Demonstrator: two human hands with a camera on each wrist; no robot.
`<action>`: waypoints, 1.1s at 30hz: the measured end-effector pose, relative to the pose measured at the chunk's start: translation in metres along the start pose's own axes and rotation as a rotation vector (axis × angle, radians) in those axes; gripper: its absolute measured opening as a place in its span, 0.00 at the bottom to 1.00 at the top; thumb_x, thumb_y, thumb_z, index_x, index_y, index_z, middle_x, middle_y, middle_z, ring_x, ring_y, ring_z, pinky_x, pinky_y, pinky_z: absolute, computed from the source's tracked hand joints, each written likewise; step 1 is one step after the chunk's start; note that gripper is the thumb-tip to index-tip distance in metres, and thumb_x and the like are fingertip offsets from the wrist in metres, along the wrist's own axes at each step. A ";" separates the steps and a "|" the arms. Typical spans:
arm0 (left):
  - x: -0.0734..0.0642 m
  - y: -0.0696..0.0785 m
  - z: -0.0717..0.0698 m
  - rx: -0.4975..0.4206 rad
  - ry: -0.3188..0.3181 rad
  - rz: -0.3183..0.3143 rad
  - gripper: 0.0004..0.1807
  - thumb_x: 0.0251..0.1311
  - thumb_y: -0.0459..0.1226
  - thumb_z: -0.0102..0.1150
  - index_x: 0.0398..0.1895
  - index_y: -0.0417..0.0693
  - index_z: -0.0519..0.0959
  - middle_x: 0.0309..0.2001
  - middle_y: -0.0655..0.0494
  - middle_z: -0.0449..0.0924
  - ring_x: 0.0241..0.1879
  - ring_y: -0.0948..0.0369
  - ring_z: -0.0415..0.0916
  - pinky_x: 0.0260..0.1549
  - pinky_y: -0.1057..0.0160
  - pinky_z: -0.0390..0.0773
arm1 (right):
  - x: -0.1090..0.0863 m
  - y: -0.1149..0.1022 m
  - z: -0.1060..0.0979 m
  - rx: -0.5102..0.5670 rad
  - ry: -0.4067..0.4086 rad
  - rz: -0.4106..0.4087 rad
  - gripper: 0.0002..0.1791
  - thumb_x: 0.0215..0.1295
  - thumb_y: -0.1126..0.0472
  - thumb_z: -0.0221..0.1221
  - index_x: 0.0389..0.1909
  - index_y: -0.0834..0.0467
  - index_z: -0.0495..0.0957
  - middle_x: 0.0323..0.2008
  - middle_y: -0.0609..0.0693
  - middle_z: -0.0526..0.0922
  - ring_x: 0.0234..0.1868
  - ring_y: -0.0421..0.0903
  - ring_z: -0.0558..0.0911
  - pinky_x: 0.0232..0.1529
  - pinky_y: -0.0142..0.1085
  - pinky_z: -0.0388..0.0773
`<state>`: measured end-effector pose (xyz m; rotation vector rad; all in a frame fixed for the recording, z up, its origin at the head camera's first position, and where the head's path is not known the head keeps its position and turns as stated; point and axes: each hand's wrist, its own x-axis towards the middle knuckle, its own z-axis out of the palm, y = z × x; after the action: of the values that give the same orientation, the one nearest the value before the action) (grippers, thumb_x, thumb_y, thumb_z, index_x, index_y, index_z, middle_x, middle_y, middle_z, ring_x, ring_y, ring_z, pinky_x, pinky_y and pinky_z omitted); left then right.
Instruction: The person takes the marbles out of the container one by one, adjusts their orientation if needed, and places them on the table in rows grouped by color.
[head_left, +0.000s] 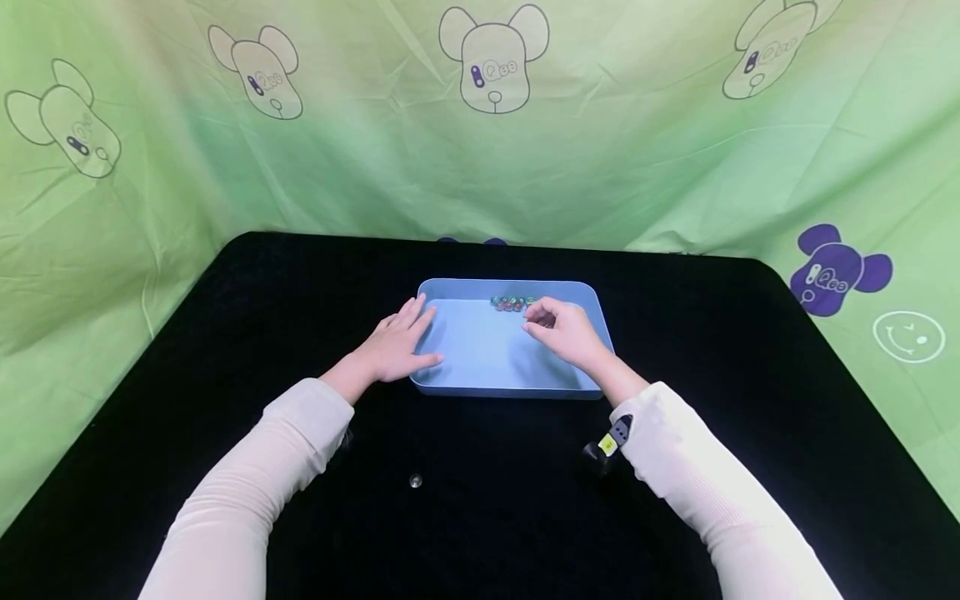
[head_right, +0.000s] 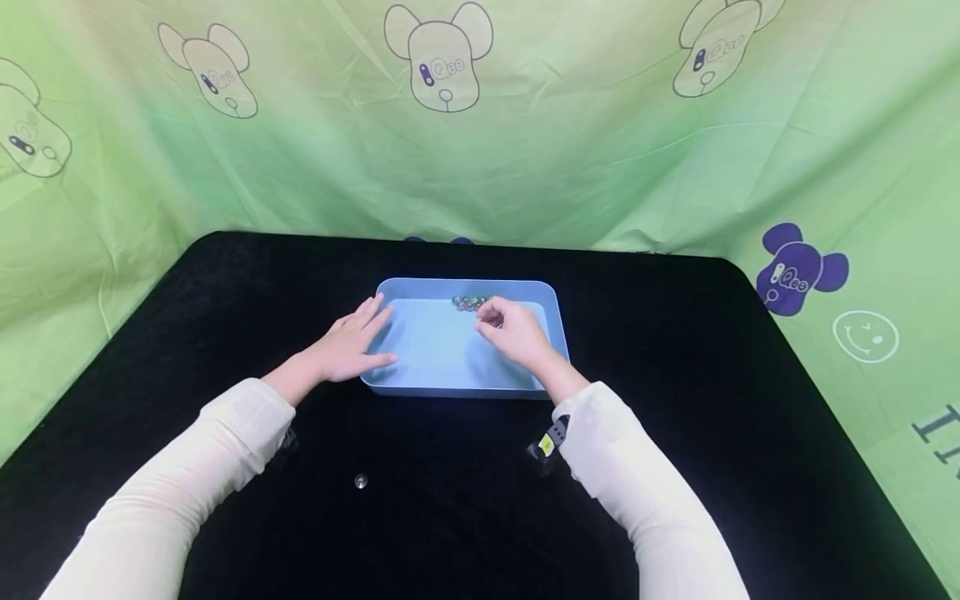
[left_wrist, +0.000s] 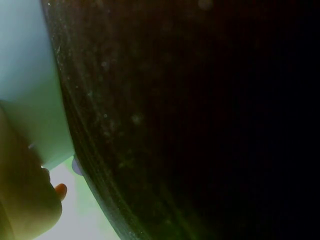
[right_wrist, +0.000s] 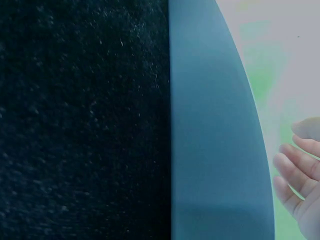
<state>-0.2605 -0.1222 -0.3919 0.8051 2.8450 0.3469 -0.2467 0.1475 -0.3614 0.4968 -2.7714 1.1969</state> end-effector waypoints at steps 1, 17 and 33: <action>0.000 0.000 0.000 0.001 0.002 0.001 0.43 0.55 0.59 0.41 0.66 0.45 0.42 0.66 0.48 0.29 0.64 0.54 0.27 0.57 0.51 0.42 | 0.001 0.000 0.000 0.000 0.001 0.007 0.09 0.54 0.64 0.57 0.33 0.66 0.75 0.30 0.55 0.78 0.31 0.48 0.74 0.33 0.38 0.70; -0.001 0.000 0.000 -0.028 0.014 0.009 0.44 0.54 0.60 0.41 0.66 0.45 0.43 0.67 0.48 0.30 0.64 0.56 0.26 0.57 0.50 0.42 | 0.014 0.009 0.002 -0.044 -0.004 0.043 0.08 0.54 0.65 0.56 0.34 0.66 0.75 0.30 0.55 0.78 0.33 0.48 0.75 0.35 0.39 0.70; -0.001 0.001 -0.001 -0.011 0.012 -0.010 0.43 0.54 0.59 0.42 0.66 0.46 0.43 0.67 0.49 0.30 0.64 0.56 0.27 0.57 0.51 0.43 | 0.026 0.022 0.002 -0.052 -0.022 0.113 0.08 0.54 0.65 0.55 0.34 0.65 0.74 0.32 0.57 0.78 0.35 0.49 0.75 0.37 0.39 0.69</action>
<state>-0.2593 -0.1223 -0.3910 0.7890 2.8543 0.3673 -0.2785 0.1533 -0.3725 0.3555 -2.8755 1.1443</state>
